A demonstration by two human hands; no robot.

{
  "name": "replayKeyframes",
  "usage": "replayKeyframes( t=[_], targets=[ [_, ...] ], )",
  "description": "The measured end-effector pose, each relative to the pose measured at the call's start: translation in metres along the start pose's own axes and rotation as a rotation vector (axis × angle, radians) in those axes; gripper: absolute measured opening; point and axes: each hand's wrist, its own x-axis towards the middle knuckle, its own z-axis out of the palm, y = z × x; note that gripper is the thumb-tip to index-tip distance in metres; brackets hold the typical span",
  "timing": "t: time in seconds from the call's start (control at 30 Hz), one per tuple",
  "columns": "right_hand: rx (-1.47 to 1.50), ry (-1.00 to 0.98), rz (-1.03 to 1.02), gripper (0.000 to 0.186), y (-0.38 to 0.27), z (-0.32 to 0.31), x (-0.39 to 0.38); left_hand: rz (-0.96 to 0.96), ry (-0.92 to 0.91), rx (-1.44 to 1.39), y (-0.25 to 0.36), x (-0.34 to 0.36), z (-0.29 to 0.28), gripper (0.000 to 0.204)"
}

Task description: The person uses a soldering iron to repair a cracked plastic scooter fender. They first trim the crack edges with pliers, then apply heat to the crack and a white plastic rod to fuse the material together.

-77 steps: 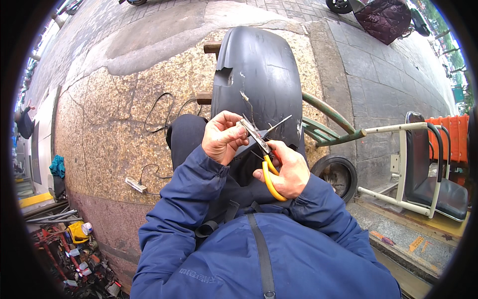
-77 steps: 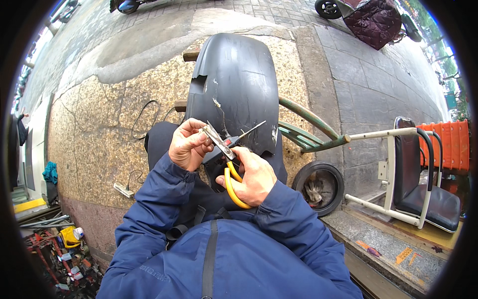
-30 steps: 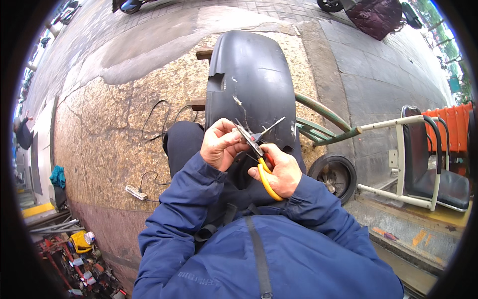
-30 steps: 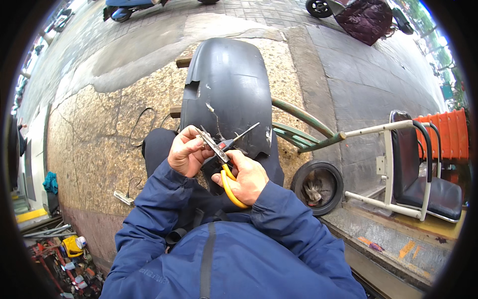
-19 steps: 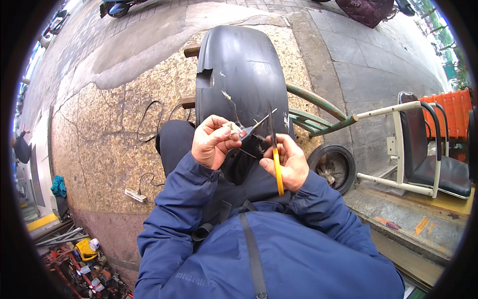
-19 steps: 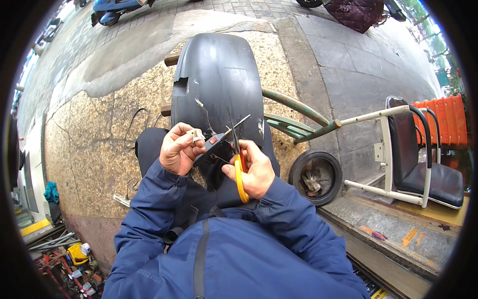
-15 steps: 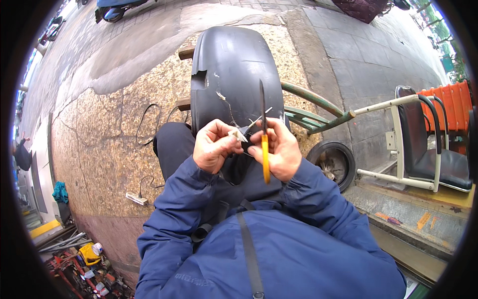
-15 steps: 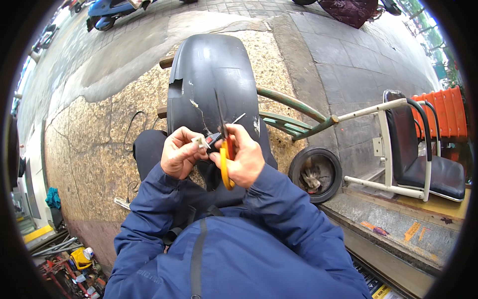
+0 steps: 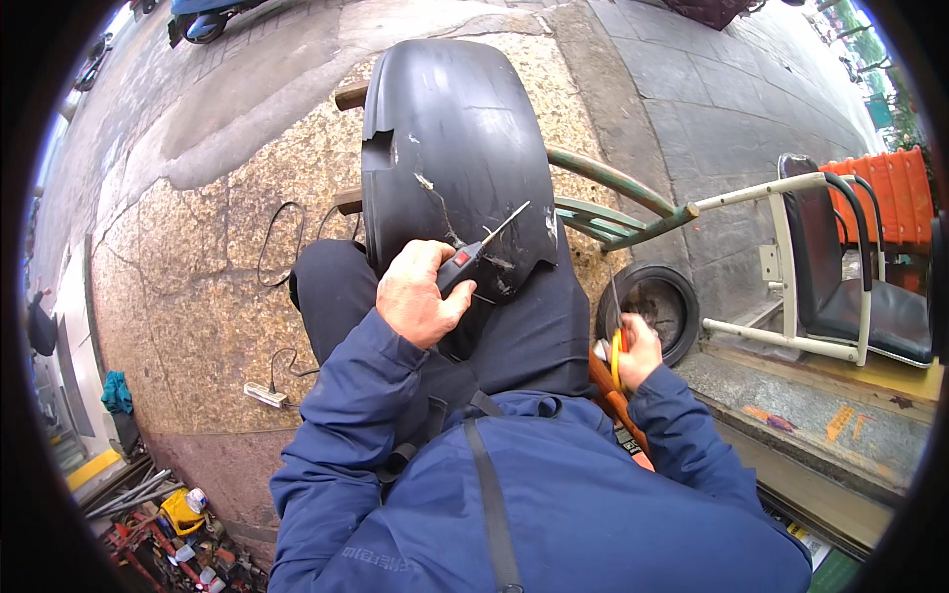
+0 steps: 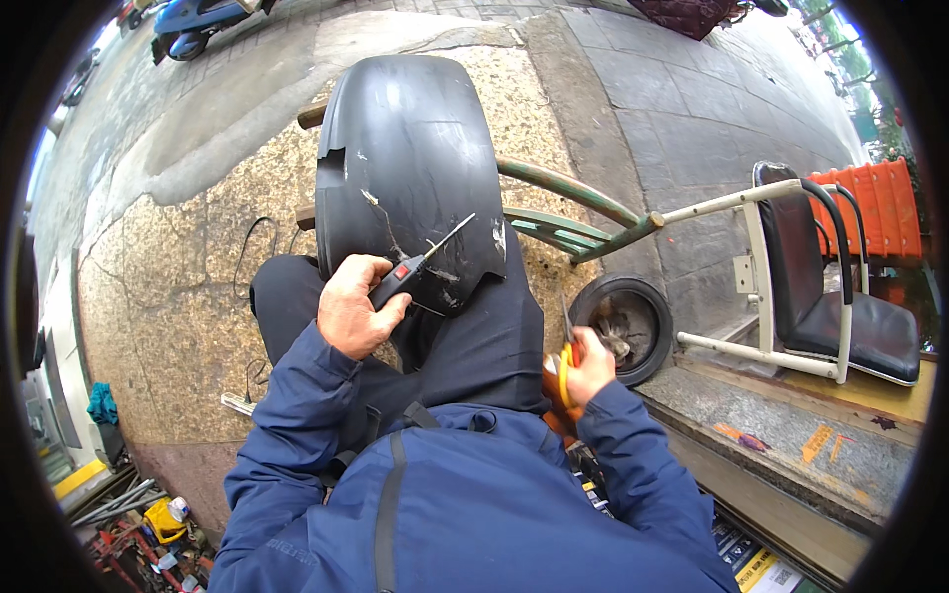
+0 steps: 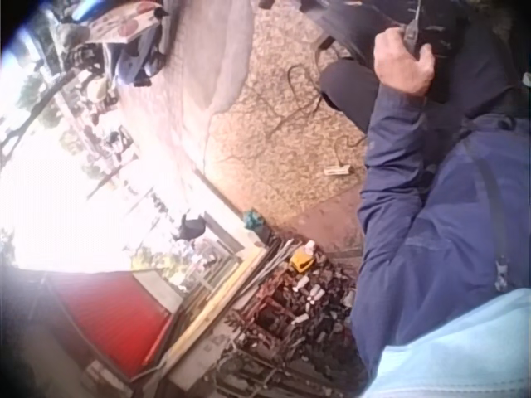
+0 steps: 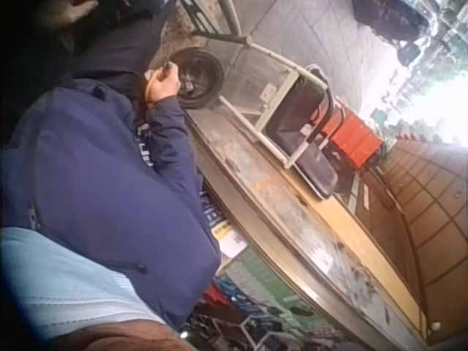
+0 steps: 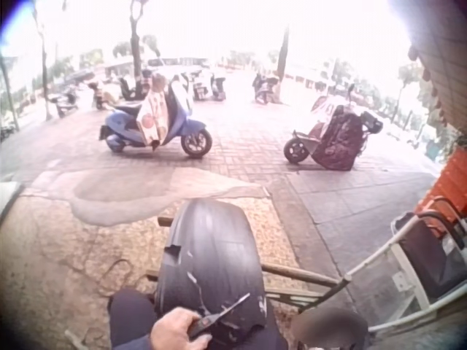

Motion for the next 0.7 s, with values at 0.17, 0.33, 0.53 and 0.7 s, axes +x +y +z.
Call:
replayKeyframes(
  t=[0.17,0.33,0.53,0.7],
  targets=[
    [-0.113,-0.001,0.344,0.061,0.108,0.023,-0.066,-0.09,-0.194,0.273,-0.005,-0.004,0.006,0.047],
    [-0.189,-0.056,0.357,0.067,0.112,0.042,-0.092,-0.085,-0.144,0.097,-0.01,0.001,0.001,0.041],
    [-0.263,-0.075,0.356,0.062,0.115,0.047,-0.09,-0.253,-0.01,-0.203,-0.022,0.006,-0.014,0.04],
    [-0.272,-0.098,0.401,0.061,0.123,0.051,-0.098,-0.28,-0.025,-0.32,-0.026,0.004,-0.011,0.044]
  ],
)
